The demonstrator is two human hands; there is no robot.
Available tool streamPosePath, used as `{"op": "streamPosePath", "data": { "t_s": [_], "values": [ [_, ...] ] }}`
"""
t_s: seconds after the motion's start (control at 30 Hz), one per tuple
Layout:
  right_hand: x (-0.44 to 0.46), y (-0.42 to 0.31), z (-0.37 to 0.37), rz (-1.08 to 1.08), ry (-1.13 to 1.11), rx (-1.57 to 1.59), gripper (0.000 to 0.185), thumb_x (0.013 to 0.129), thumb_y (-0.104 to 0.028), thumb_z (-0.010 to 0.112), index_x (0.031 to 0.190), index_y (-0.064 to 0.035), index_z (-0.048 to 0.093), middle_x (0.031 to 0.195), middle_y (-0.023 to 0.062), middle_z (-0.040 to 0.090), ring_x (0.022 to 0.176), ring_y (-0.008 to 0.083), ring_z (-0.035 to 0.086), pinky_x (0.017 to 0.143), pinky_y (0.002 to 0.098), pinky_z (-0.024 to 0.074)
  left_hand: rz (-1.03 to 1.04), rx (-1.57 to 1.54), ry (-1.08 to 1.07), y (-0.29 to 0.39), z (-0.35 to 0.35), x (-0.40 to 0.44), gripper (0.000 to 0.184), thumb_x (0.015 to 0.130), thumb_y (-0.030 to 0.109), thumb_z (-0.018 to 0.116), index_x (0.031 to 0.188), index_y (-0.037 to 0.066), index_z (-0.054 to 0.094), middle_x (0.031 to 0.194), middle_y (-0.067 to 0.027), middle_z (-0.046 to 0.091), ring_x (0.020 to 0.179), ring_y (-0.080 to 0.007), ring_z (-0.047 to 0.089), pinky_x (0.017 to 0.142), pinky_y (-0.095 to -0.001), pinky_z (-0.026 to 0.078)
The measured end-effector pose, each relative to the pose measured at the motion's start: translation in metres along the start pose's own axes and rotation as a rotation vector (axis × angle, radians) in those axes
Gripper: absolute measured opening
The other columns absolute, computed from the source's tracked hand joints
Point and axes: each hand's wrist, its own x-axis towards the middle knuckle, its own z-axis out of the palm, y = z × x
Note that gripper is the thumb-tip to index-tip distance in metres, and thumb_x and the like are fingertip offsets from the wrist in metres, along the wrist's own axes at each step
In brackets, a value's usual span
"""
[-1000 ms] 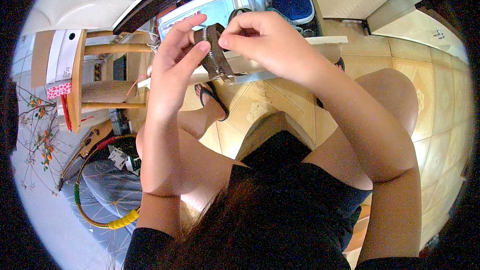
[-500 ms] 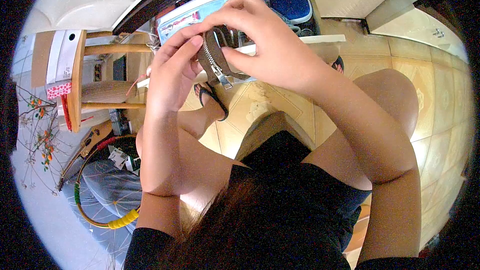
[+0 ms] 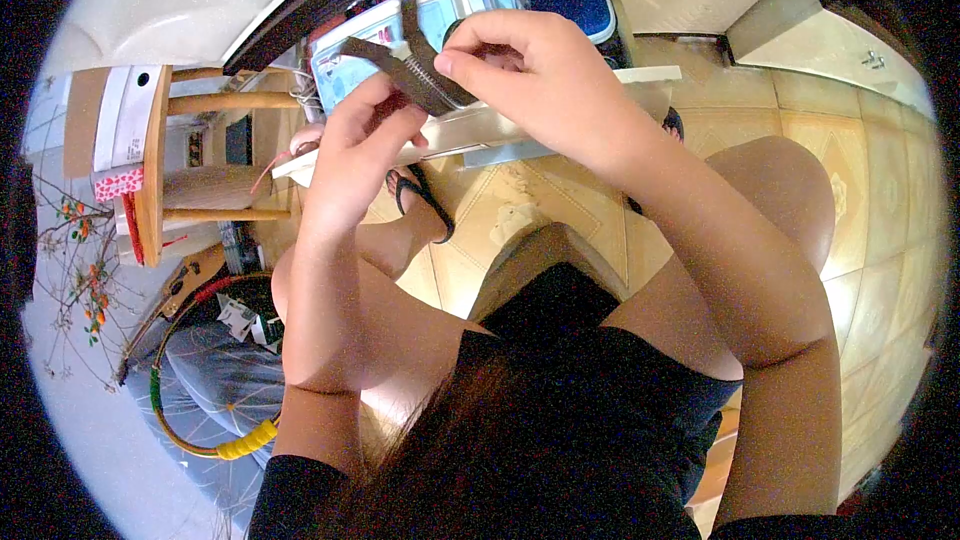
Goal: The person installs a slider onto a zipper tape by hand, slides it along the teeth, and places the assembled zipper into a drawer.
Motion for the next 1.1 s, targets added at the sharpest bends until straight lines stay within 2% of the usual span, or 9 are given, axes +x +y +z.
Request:
{"op": "streamPosePath", "data": {
  "t_s": [0.1, 0.2, 0.43, 0.5, 0.63, 0.8, 0.9, 1.0, 1.1],
  "values": [
    [-0.001, -0.003, 0.0, 0.021, -0.002, -0.04, 0.015, 0.087, -0.015, 0.061, 0.087, 0.0, 0.063, 0.07, 0.0, 0.058, 0.064, 0.0039, 0.05, 0.058, 0.0218, 0.0421, 0.094, -0.216, 0.038, 0.005, 0.004, 0.002, 0.008, 0.088, 0.009, 0.057, 0.085, 0.001, 0.056, 0.079, -0.001, 0.056, 0.076, -0.0085, 0.053, 0.072, -0.0222, 0.043],
    [-0.001, -0.002, 0.001, 0.02, -0.009, -0.067, 0.015, 0.087, -0.015, 0.061, 0.085, 0.0003, 0.062, 0.069, -0.0004, 0.057, 0.064, 0.0041, 0.05, 0.058, 0.0215, 0.0418, 0.026, -0.336, 0.035, 0.007, 0.003, 0.004, 0.012, 0.089, 0.013, 0.058, 0.083, 0.002, 0.057, 0.074, 0.0005, 0.056, 0.074, -0.0068, 0.052, 0.07, -0.0208, 0.041],
    [0.0, -0.005, 0.001, 0.051, -0.103, -0.087, 0.018, 0.088, -0.017, 0.061, 0.085, 0.0008, 0.061, 0.07, -0.0006, 0.057, 0.064, 0.0042, 0.05, 0.058, 0.022, 0.0419, 0.004, -0.287, 0.117, 0.009, 0.004, 0.003, 0.021, 0.09, 0.017, 0.059, 0.074, 0.004, 0.055, 0.067, 0.0024, 0.055, 0.065, -0.004, 0.049, 0.061, -0.0185, 0.037],
    [0.001, 0.0, 0.005, 0.009, -0.031, 0.015, 0.018, 0.088, -0.018, 0.061, 0.088, 0.0009, 0.061, 0.073, -0.0003, 0.058, 0.065, 0.0047, 0.051, 0.059, 0.0219, 0.0428, 0.016, -0.266, 0.117, 0.008, 0.003, 0.003, 0.021, 0.09, 0.016, 0.059, 0.073, 0.004, 0.055, 0.066, 0.003, 0.054, 0.063, -0.0028, 0.048, 0.058, -0.0175, 0.036],
    [0.004, -0.008, 0.007, 0.069, 0.034, 0.134, 0.018, 0.092, -0.02, 0.055, 0.092, -0.0034, 0.061, 0.075, -0.0022, 0.055, 0.07, 0.0043, 0.048, 0.063, 0.019, 0.0382, 0.029, -0.231, 0.046, 0.006, 0.001, 0.001, 0.022, 0.09, 0.016, 0.059, 0.072, 0.005, 0.055, 0.064, 0.0048, 0.052, 0.06, -0.0009, 0.043, 0.054, -0.017, 0.032],
    [0.007, -0.006, -0.002, 0.058, -0.037, 0.087, 0.019, 0.092, -0.022, 0.054, 0.09, -0.0043, 0.061, 0.075, -0.0025, 0.055, 0.068, 0.0049, 0.049, 0.063, 0.0191, 0.039, 0.055, -0.198, -0.002, 0.002, 0.003, 0.001, 0.021, 0.089, 0.014, 0.06, 0.072, 0.004, 0.055, 0.062, 0.0054, 0.05, 0.059, -0.0004, 0.041, 0.051, -0.0173, 0.029],
    [0.008, -0.006, -0.001, 0.071, -0.053, 0.073, 0.019, 0.092, -0.022, 0.054, 0.089, -0.0047, 0.061, 0.074, -0.0027, 0.056, 0.068, 0.0048, 0.049, 0.063, 0.0189, 0.0395, 0.037, -0.132, 0.055, 0.006, 0.0, 0.001, 0.016, 0.088, 0.012, 0.061, 0.076, 0.003, 0.056, 0.065, 0.0039, 0.052, 0.06, -0.0017, 0.044, 0.053, -0.0174, 0.033],
    [0.008, -0.006, 0.0, 0.096, -0.078, 0.09, 0.019, 0.092, -0.022, 0.054, 0.089, -0.0047, 0.061, 0.075, -0.0025, 0.056, 0.068, 0.0048, 0.049, 0.064, 0.0188, 0.0402, 0.12, -0.136, 0.169, 0.011, 0.002, 0.004, 0.012, 0.088, 0.011, 0.06, 0.083, 0.002, 0.056, 0.069, 0.0014, 0.054, 0.064, -0.0038, 0.048, 0.057, -0.0179, 0.038],
    [0.009, -0.007, 0.0, 0.108, -0.095, 0.06, 0.017, 0.092, -0.02, 0.055, 0.09, -0.0043, 0.061, 0.077, -0.0023, 0.057, 0.069, 0.0048, 0.05, 0.065, 0.0188, 0.0408, 0.096, -0.117, 0.118, 0.011, -0.004, 0.003, 0.01, 0.088, 0.01, 0.06, 0.086, 0.001, 0.055, 0.074, 0.0004, 0.055, 0.068, -0.005, 0.051, 0.06, -0.0183, 0.04]
  ]
}}
